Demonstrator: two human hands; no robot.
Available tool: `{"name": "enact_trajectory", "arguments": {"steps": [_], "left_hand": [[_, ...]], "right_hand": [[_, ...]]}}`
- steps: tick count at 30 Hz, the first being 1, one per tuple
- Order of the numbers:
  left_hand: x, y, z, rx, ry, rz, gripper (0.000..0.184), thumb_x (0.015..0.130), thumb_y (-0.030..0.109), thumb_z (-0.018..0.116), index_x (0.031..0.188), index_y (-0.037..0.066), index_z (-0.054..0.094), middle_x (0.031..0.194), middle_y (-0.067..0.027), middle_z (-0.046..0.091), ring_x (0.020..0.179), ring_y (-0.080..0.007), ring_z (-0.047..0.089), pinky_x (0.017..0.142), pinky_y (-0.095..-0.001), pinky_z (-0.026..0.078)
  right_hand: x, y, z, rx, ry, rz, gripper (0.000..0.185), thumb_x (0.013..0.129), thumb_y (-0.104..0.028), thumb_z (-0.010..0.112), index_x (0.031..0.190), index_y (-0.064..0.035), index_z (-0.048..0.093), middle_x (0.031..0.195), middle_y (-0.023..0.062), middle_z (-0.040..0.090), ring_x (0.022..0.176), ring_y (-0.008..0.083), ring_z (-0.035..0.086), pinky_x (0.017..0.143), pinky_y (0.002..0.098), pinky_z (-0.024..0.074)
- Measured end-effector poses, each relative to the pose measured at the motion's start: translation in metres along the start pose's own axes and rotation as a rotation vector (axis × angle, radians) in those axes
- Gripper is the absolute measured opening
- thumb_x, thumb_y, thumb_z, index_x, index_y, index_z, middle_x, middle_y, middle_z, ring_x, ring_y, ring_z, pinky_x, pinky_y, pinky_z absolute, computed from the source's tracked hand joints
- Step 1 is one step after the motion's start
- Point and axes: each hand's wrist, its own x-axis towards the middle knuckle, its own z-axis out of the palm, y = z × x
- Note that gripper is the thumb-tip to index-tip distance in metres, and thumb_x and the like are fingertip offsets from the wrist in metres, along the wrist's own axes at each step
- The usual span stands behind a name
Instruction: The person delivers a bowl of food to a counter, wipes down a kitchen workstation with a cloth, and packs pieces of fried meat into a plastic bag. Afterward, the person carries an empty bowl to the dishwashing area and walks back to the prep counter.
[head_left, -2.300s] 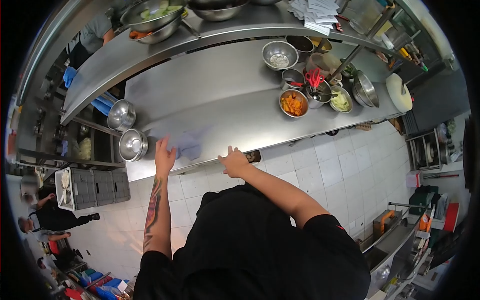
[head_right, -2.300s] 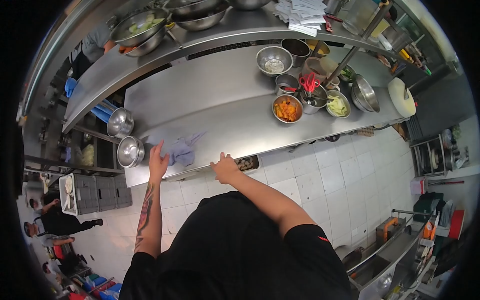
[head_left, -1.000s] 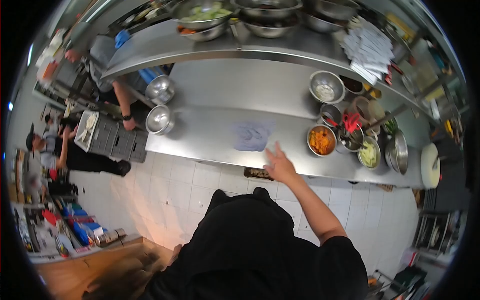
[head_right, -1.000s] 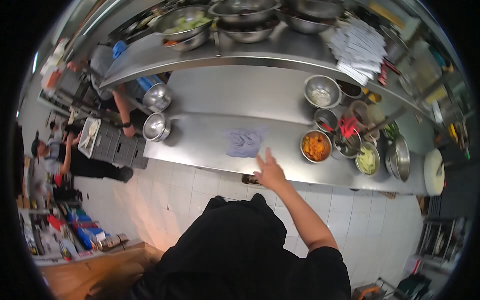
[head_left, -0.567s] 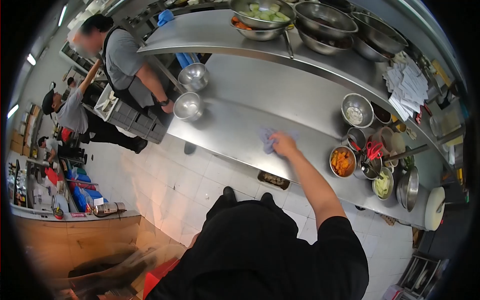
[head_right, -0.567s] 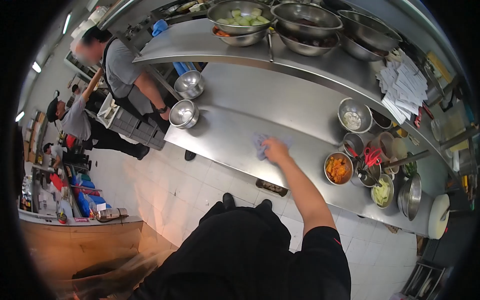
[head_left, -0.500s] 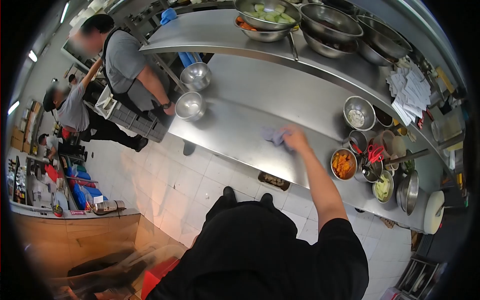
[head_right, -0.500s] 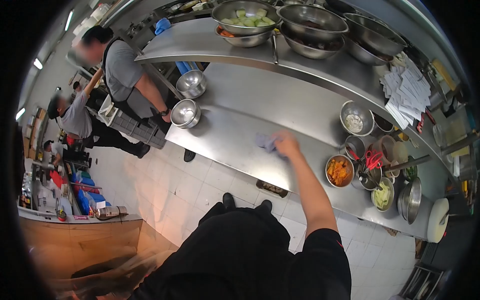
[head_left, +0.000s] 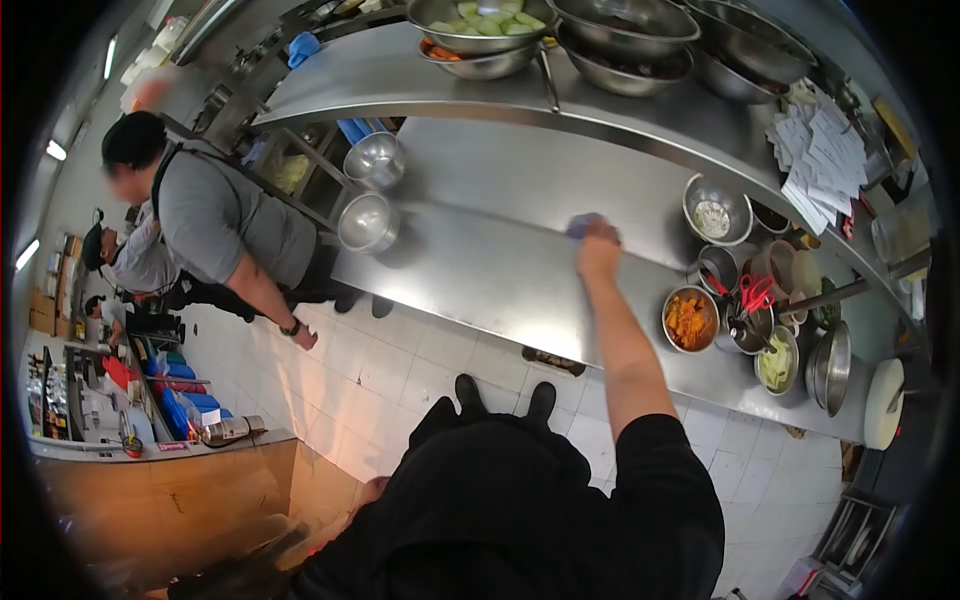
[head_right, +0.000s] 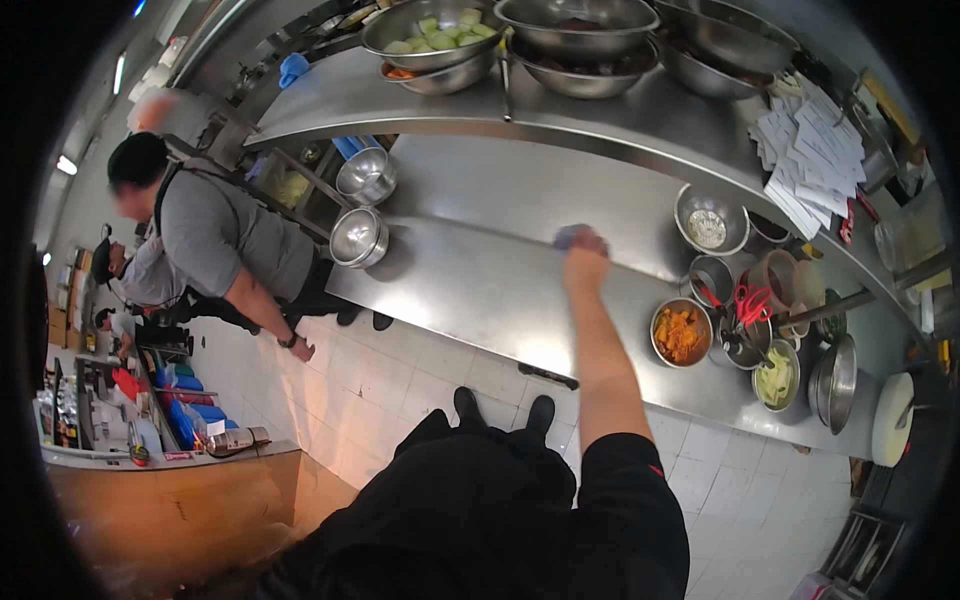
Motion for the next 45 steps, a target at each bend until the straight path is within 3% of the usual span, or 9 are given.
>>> {"name": "enact_trajectory", "arguments": {"steps": [6,9,13,20,26,31,39,42,45], "left_hand": [[-0.006,0.139,-0.007,-0.203,0.005,0.079,0.036,0.091,0.021,0.063,0.118,-0.002,0.062,0.106,-0.0143,0.069,0.099,-0.0194,0.064,0.087,-0.0296,0.049],[0.011,0.162,0.002,-0.223,-0.042,0.171,0.035,0.089,0.017,0.066,0.119,-0.001,0.062,0.107,-0.0112,0.068,0.098,-0.0161,0.063,0.085,-0.0296,0.05],[0.015,0.164,0.018,-0.289,-0.08,0.191,0.034,0.09,0.019,0.065,0.119,0.0,0.062,0.106,-0.0116,0.069,0.097,-0.0172,0.063,0.084,-0.0295,0.049],[0.047,0.063,0.03,-0.137,-0.043,0.102,0.034,0.092,0.022,0.057,0.118,-0.001,0.062,0.103,-0.0134,0.07,0.095,-0.0205,0.065,0.085,-0.0319,0.049],[0.057,0.008,-0.004,0.013,-0.008,0.169,0.035,0.092,0.024,0.058,0.116,0.001,0.063,0.099,-0.0112,0.07,0.089,-0.0219,0.067,0.076,-0.0334,0.053],[0.058,0.02,-0.024,-0.247,0.026,0.052,0.034,0.09,0.025,0.06,0.116,0.003,0.065,0.089,-0.0069,0.069,0.069,-0.0126,0.064,0.051,-0.028,0.048],[0.102,0.0,-0.057,-0.348,-0.037,0.058,0.035,0.09,0.023,0.06,0.118,0.002,0.063,0.088,-0.0067,0.069,0.067,-0.0123,0.061,0.054,-0.0276,0.048],[0.136,-0.028,-0.062,-0.338,0.004,0.057,0.035,0.09,0.021,0.06,0.118,0.002,0.063,0.087,-0.0061,0.069,0.066,-0.0115,0.061,0.053,-0.0271,0.048],[0.115,0.006,-0.083,-0.331,0.107,-0.031,0.035,0.089,0.02,0.059,0.118,0.002,0.063,0.087,-0.0054,0.068,0.066,-0.0112,0.061,0.052,-0.0264,0.047]], "right_hand": [[-0.125,-0.177,-0.044,0.453,-0.271,-0.584,0.017,0.078,-0.016,0.061,0.093,-0.0177,0.067,0.097,0.0036,0.063,0.099,0.0275,0.055,0.086,0.043,0.0446],[-0.169,-0.225,-0.069,0.644,-0.804,-0.898,0.017,0.067,-0.01,0.069,0.082,-0.0185,0.07,0.103,0.0004,0.06,0.1,0.0252,0.053,0.081,0.0394,0.0475],[-0.183,-0.231,-0.117,0.718,-0.661,-0.865,0.026,0.067,-0.007,0.067,0.089,-0.019,0.071,0.114,-0.0002,0.058,0.101,0.0259,0.053,0.081,0.0389,0.0474],[-0.184,-0.07,-0.148,0.205,-0.339,-0.427,0.059,0.071,0.0,0.061,0.127,-0.0162,0.057,0.137,0.0096,0.047,0.104,0.0317,0.053,0.083,0.0416,0.0471],[-0.285,0.058,-0.197,-0.199,-0.141,0.235,0.05,0.076,-0.002,0.059,0.124,-0.0144,0.061,0.135,0.0182,0.051,0.114,0.0371,0.054,0.098,0.0454,0.044],[-0.315,0.076,-0.249,0.491,-0.079,0.932,0.039,0.072,-0.004,0.059,0.11,-0.0003,0.067,0.118,0.0183,0.06,0.108,0.0308,0.059,0.094,0.036,0.0461],[-0.206,-0.042,-0.178,0.32,0.059,0.087,0.04,0.076,-0.005,0.057,0.116,0.0,0.061,0.121,0.0182,0.057,0.106,0.0352,0.057,0.096,0.0399,0.0449],[-0.207,-0.137,-0.118,0.131,-0.206,0.235,0.046,0.076,-0.007,0.059,0.121,-0.0061,0.057,0.117,0.0199,0.055,0.103,0.0401,0.053,0.092,0.047,0.0451],[-0.212,-0.221,-0.095,0.449,-0.541,-0.344,0.05,0.07,-0.003,0.059,0.117,-0.0169,0.065,0.123,0.0129,0.057,0.107,0.0344,0.054,0.09,0.0417,0.047]]}}
